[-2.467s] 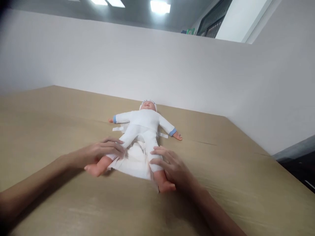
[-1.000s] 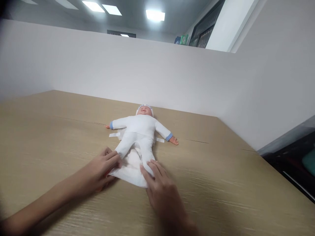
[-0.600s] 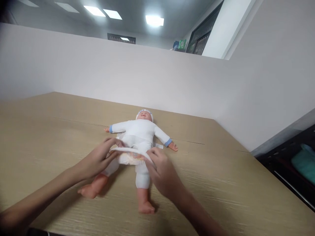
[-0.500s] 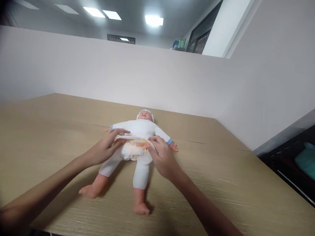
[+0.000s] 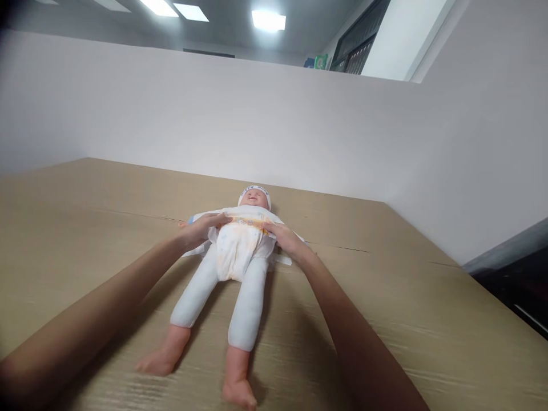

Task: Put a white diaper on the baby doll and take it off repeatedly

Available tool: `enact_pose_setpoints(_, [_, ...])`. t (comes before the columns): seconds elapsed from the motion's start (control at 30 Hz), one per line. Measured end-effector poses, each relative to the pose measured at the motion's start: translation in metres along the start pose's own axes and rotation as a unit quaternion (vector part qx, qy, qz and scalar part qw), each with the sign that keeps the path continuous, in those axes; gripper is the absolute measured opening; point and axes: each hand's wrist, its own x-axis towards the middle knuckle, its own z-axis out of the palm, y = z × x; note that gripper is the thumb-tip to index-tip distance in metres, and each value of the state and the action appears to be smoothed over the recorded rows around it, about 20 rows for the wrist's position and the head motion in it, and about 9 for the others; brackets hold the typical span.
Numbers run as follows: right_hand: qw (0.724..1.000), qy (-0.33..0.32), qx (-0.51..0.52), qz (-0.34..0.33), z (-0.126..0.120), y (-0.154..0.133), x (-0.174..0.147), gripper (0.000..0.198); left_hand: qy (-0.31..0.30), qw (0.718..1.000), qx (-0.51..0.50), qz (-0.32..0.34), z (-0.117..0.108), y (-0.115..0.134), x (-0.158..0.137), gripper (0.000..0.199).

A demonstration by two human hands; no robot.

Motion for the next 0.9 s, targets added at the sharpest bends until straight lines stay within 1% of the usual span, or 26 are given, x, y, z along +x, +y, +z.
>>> enact_pose_setpoints(0.1, [0.998, -0.025, 0.028, 0.042, 0.0, 0.004, -0.008, 0.043, -0.024, 0.999, -0.024, -0.026, -0.004, -0.002, -0.007, 0.043])
enact_pose_setpoints(0.23, [0.988, -0.106, 0.062, 0.094, -0.008, -0.005, -0.028, 0.045, -0.054, 0.995, -0.043, -0.075, -0.007, -0.003, -0.019, 0.049])
enact_pose_setpoints(0.3, [0.986, -0.139, 0.038, 0.08, -0.015, -0.012, -0.035, 0.047, -0.073, 0.993, -0.047, -0.082, -0.007, -0.003, -0.022, 0.054])
enact_pose_setpoints(0.37, [0.989, -0.138, -0.048, 0.028, -0.024, -0.015, -0.037, 0.048, -0.081, 0.993, -0.04, -0.074, -0.007, -0.002, -0.023, 0.059])
enact_pose_setpoints(0.43, [0.98, -0.095, -0.172, -0.033, -0.032, -0.016, -0.036, 0.049, -0.078, 0.994, -0.027, -0.068, -0.007, -0.002, -0.022, 0.064])
enact_pose_setpoints(0.5, [0.957, -0.008, -0.279, -0.081, -0.035, -0.015, -0.036, 0.043, -0.078, 0.995, -0.016, -0.064, -0.008, -0.002, -0.02, 0.067])
enact_pose_setpoints(0.57, [0.931, 0.095, -0.326, -0.137, -0.03, -0.015, -0.039, 0.035, -0.086, 0.994, -0.011, -0.062, -0.009, -0.003, -0.018, 0.069])
enact_pose_setpoints(0.6, [0.918, 0.132, -0.329, -0.175, -0.024, -0.016, -0.042, 0.032, -0.09, 0.994, -0.009, -0.062, -0.01, -0.003, -0.018, 0.069])
enact_pose_setpoints(0.63, [0.91, 0.146, -0.323, -0.216, -0.016, -0.017, -0.046, 0.031, -0.093, 0.994, -0.008, -0.065, -0.01, -0.003, -0.018, 0.069])
enact_pose_setpoints(0.67, [0.906, 0.132, -0.312, -0.254, -0.008, -0.019, -0.051, 0.032, -0.094, 0.993, -0.009, -0.068, -0.009, -0.003, -0.018, 0.068])
enact_pose_setpoints(0.7, [0.906, 0.091, -0.3, -0.285, 0.001, -0.02, -0.056, 0.035, -0.097, 0.993, -0.013, -0.07, -0.009, -0.003, -0.018, 0.068])
enact_pose_setpoints(0.73, [0.908, 0.036, -0.288, -0.302, 0.01, -0.02, -0.061, 0.04, -0.1, 0.992, -0.021, -0.069, -0.008, -0.002, -0.019, 0.067])
enact_pose_setpoints(0.77, [0.911, -0.016, -0.275, -0.308, 0.017, -0.02, -0.064, 0.045, -0.103, 0.992, -0.034, -0.066, -0.008, -0.002, -0.019, 0.066])
enact_pose_setpoints(0.8, [0.913, -0.054, -0.265, -0.306, 0.023, -0.018, -0.067, 0.048, -0.104, 0.992, -0.045, -0.059, -0.009, -0.002, -0.018, 0.065])
enact_pose_setpoints(0.83, [0.915, -0.079, -0.256, -0.301, 0.027, -0.015, -0.068, 0.051, -0.101, 0.993, -0.048, -0.049, -0.01, -0.002, -0.018, 0.064])
enact_pose_setpoints(0.9, [0.919, -0.094, -0.245, -0.294, 0.03, -0.009, -0.067, 0.052, -0.066, 0.997, -0.011, -0.034, -0.014, -0.002, -0.014, 0.065])
